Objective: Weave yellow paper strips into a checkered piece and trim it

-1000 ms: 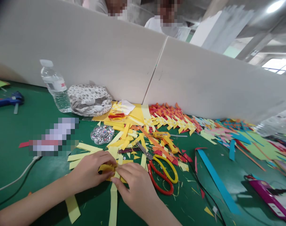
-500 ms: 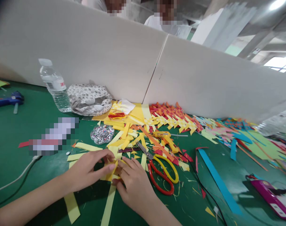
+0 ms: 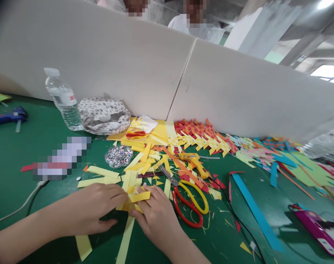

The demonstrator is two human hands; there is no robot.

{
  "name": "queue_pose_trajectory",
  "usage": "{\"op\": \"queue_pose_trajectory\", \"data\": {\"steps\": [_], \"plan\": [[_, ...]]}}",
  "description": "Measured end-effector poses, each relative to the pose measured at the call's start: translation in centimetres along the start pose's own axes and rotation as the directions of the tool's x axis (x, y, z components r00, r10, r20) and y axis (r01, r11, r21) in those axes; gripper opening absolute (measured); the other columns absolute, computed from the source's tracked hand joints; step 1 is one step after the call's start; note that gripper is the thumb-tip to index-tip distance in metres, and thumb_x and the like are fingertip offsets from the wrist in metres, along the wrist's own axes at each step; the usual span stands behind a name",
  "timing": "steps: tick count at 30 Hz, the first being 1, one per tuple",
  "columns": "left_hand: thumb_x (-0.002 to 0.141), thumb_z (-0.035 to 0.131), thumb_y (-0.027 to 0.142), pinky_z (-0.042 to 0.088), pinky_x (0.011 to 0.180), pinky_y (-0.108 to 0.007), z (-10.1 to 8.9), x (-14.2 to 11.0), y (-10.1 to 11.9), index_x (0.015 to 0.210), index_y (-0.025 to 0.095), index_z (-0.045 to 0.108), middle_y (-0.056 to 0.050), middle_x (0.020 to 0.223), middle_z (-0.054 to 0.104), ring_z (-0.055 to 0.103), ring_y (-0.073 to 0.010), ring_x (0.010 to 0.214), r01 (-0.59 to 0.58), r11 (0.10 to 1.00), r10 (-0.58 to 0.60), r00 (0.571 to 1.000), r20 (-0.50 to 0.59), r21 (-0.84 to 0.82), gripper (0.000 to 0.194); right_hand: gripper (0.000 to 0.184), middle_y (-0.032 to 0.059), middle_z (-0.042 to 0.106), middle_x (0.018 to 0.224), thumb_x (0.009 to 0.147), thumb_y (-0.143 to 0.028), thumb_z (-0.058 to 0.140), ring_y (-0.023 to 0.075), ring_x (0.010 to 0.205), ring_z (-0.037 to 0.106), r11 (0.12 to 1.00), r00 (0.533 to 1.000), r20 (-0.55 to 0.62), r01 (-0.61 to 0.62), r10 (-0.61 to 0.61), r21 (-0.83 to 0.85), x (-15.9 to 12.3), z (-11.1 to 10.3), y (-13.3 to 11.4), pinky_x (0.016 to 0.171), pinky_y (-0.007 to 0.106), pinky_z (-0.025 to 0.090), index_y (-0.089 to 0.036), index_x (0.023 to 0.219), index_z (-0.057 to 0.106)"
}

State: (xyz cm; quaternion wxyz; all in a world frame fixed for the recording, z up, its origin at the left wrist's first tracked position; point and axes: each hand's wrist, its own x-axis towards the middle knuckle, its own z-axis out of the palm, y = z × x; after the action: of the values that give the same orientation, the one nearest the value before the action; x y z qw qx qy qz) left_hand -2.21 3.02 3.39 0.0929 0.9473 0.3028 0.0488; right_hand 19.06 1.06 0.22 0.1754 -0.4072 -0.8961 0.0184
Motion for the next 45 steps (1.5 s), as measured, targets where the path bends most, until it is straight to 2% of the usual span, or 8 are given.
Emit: {"op": "queue_pose_trajectory", "data": {"steps": [11, 28, 33, 36, 38, 40, 43, 45], "plan": [[0.086, 0.038, 0.009, 0.039, 0.045, -0.029, 2.3, 0.5, 0.7, 0.092, 0.013, 0.053, -0.007, 0.075, 0.061, 0.057, -0.0207, 0.064, -0.174, 0.885, 0.220, 0.974, -0.058, 0.431, 0.016, 0.018, 0.0083, 0.065, 0.101, 0.084, -0.024, 0.050, 0.0237, 0.104, 0.054, 0.996, 0.999, 0.011, -0.032, 0.031, 0.082, 0.0, 0.0, 0.1, 0.093, 0.043, 0.042, -0.019, 0.098, 0.060], [0.090, 0.038, 0.011, 0.050, 0.078, -0.030, 3.3, 1.7, -0.3, 0.094, 0.015, 0.056, -0.009, 0.087, 0.067, 0.061, -0.0185, 0.091, -0.222, 0.962, 0.264, 0.907, -0.327, 0.160, 0.019, 0.014, 0.0098, 0.055, 0.108, 0.087, -0.025, 0.043, 0.0218, 0.106, 0.051, 0.874, 0.956, 0.066, -0.288, 0.286, 0.392, -0.2, -0.7, 0.1, 0.089, 0.038, 0.045, -0.020, 0.099, 0.048], [0.090, 0.036, 0.011, 0.051, 0.079, -0.032, 4.3, 2.0, -0.2, 0.094, 0.015, 0.057, -0.009, 0.089, 0.067, 0.063, -0.0187, 0.087, -0.171, 0.985, 0.169, 0.908, -0.384, 0.028, 0.021, 0.015, 0.0089, 0.055, 0.111, 0.089, -0.026, 0.038, 0.0213, 0.109, 0.050, 0.773, 0.921, 0.120, -0.376, 0.369, 0.511, -0.4, -0.8, 0.2, 0.091, 0.037, 0.042, -0.021, 0.100, 0.047], [0.088, 0.040, 0.013, 0.051, 0.074, -0.030, 4.3, 2.1, -0.2, 0.095, 0.018, 0.058, -0.006, 0.089, 0.068, 0.063, -0.0181, 0.083, -0.072, 0.967, -0.051, 0.887, -0.460, -0.246, 0.021, 0.016, 0.0077, 0.058, 0.106, 0.090, -0.035, 0.038, 0.0219, 0.104, 0.053, 0.670, 0.876, 0.069, -0.413, 0.477, 0.616, -0.4, -1.1, 0.4, 0.086, 0.035, 0.043, -0.022, 0.094, 0.046], [0.085, 0.045, 0.018, 0.050, 0.068, -0.026, 3.7, 2.2, -0.2, 0.091, 0.020, 0.060, -0.004, 0.086, 0.068, 0.063, -0.0165, 0.076, 0.057, 0.833, -0.341, 0.836, -0.429, -0.551, 0.016, 0.020, 0.0072, 0.058, 0.107, 0.089, -0.041, 0.039, 0.0222, 0.105, 0.053, 0.579, 0.827, 0.022, -0.412, 0.562, 0.704, -0.3, -1.2, 0.8, 0.085, 0.034, 0.043, -0.023, 0.093, 0.046], [0.082, 0.051, 0.027, 0.048, 0.056, -0.023, 2.5, 2.3, -0.2, 0.085, 0.019, 0.061, -0.003, 0.081, 0.067, 0.062, -0.0156, 0.065, 0.203, 0.547, -0.636, 0.731, -0.245, -0.812, 0.014, 0.025, 0.0069, 0.058, 0.109, 0.087, -0.046, 0.040, 0.0220, 0.107, 0.052, 0.469, 0.782, 0.004, -0.378, 0.623, 0.798, -0.2, -1.2, 1.3, 0.088, 0.034, 0.042, -0.023, 0.095, 0.046], [0.077, 0.057, 0.037, 0.048, 0.057, -0.022, 0.8, 2.4, -0.3, 0.087, 0.019, 0.059, -0.001, 0.079, 0.067, 0.062, -0.0155, 0.068, 0.154, 0.085, -0.713, 0.699, 0.047, -0.984, 0.021, 0.033, 0.0070, 0.059, 0.106, 0.083, -0.053, 0.043, 0.0221, 0.102, 0.055, 0.292, 0.746, 0.025, -0.291, 0.665, 0.911, 0.4, -1.2, 1.8, 0.088, 0.036, 0.043, -0.023, 0.097, 0.047], [0.073, 0.061, 0.035, 0.046, 0.058, -0.021, 0.3, 2.4, -0.3, 0.084, 0.018, 0.059, 0.000, 0.075, 0.066, 0.062, -0.0150, 0.069, 0.174, -0.075, -0.672, 0.719, 0.179, -0.982, 0.020, 0.038, 0.0073, 0.059, 0.105, 0.080, -0.054, 0.047, 0.0222, 0.098, 0.057, 0.174, 0.738, 0.084, -0.266, 0.669, 0.948, 0.9, -1.5, 1.7, 0.083, 0.036, 0.046, -0.023, 0.100, 0.046]]}}
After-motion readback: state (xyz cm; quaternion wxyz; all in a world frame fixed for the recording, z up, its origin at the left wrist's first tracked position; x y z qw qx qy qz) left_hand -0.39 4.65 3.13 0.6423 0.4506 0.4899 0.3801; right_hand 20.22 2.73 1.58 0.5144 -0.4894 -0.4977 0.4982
